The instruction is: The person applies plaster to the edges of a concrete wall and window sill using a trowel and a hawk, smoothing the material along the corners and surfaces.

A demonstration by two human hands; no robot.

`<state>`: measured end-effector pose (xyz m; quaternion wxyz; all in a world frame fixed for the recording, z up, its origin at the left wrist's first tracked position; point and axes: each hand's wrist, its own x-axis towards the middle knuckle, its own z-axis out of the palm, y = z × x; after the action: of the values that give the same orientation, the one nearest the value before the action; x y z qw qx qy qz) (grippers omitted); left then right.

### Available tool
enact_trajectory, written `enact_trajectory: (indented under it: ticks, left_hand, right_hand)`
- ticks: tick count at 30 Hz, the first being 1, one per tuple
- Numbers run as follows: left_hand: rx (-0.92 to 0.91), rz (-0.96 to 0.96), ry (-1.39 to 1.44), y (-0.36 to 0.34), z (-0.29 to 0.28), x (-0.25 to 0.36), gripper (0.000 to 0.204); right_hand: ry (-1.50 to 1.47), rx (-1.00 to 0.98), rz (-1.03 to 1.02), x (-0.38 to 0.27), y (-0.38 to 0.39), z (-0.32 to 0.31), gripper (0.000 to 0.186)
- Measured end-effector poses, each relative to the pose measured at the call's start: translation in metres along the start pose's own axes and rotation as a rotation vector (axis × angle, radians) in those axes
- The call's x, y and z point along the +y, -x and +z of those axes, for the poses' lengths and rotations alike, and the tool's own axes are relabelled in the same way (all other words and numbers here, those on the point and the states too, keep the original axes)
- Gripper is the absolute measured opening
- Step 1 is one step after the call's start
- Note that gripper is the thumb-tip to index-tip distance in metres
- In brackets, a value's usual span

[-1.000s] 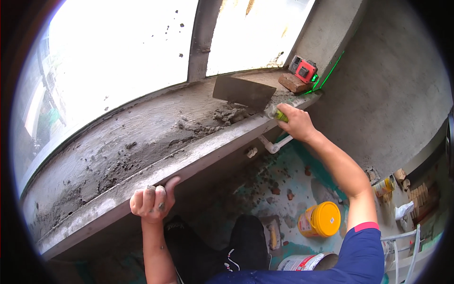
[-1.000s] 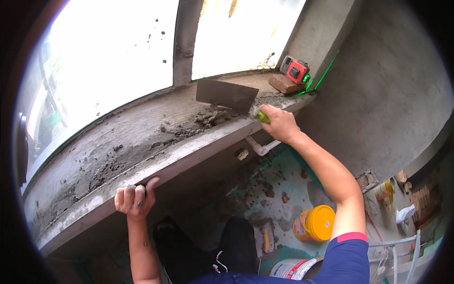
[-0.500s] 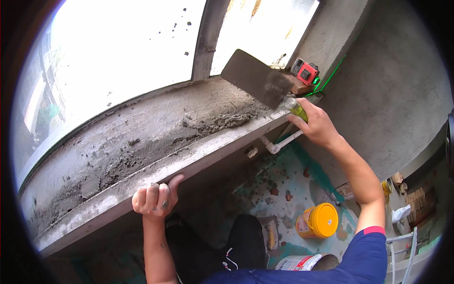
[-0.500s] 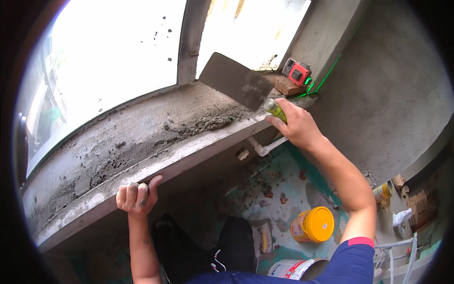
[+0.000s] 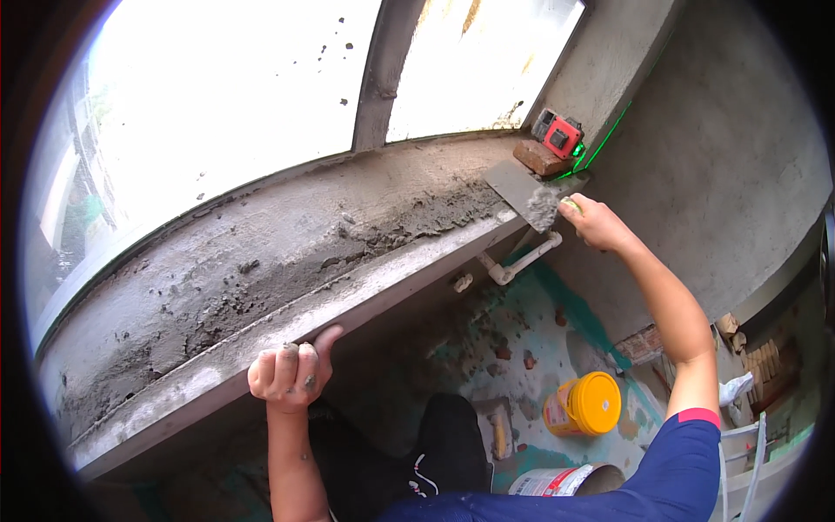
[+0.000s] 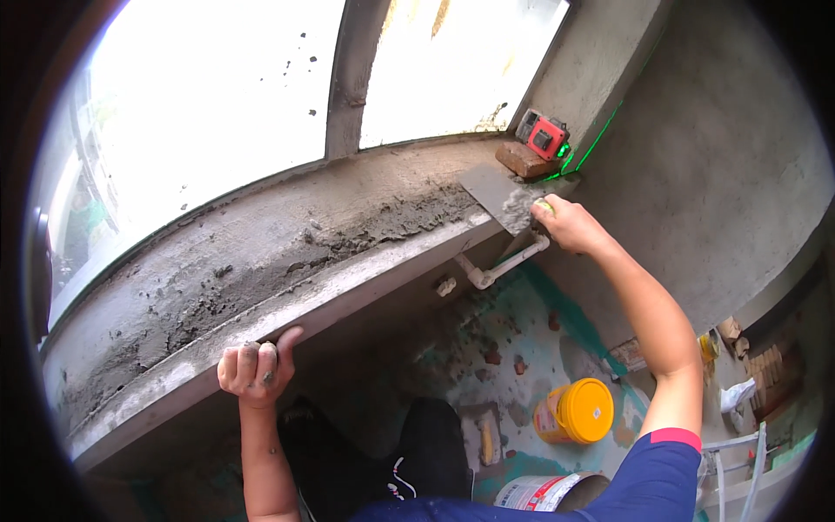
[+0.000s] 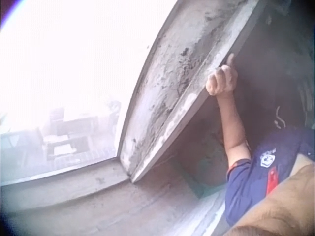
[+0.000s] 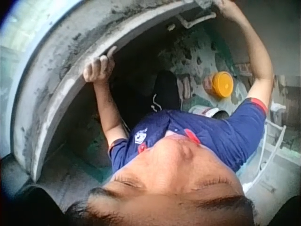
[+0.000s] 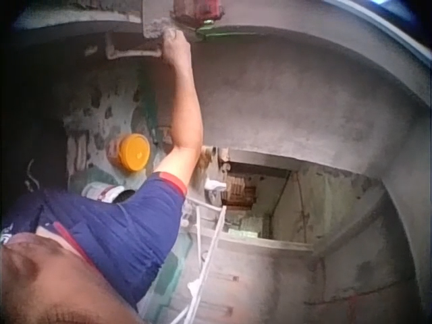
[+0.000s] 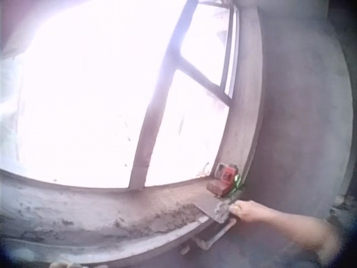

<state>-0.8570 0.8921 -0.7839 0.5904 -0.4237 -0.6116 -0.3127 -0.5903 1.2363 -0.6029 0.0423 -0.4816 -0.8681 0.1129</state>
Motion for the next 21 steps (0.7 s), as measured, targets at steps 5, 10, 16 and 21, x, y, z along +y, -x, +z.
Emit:
enact_trajectory:
  ticks: [5,10,16,21]
  left_hand:
    - [-0.01,-0.001,0.021,0.0,0.0,0.0,0.05]
    - [-0.03,-0.003,-0.021,0.0,-0.002,0.0,0.052]
    - [-0.033,0.007,0.002,0.0,-0.004,-0.002,0.051]
    - [-0.021,-0.001,0.009,0.0,-0.002,0.0,0.051]
  right_hand:
    - [-0.389,-0.307,0.172,-0.03,0.008,0.0,0.035]
    - [-0.379,-0.589,-0.143,-0.101,0.054,0.026,0.039]
    - [-0.145,-0.463,-0.389,-0.108,0.078,0.039,0.049]
    - [-0.134,-0.2,-0.002,-0.052,0.041,0.019,0.046]
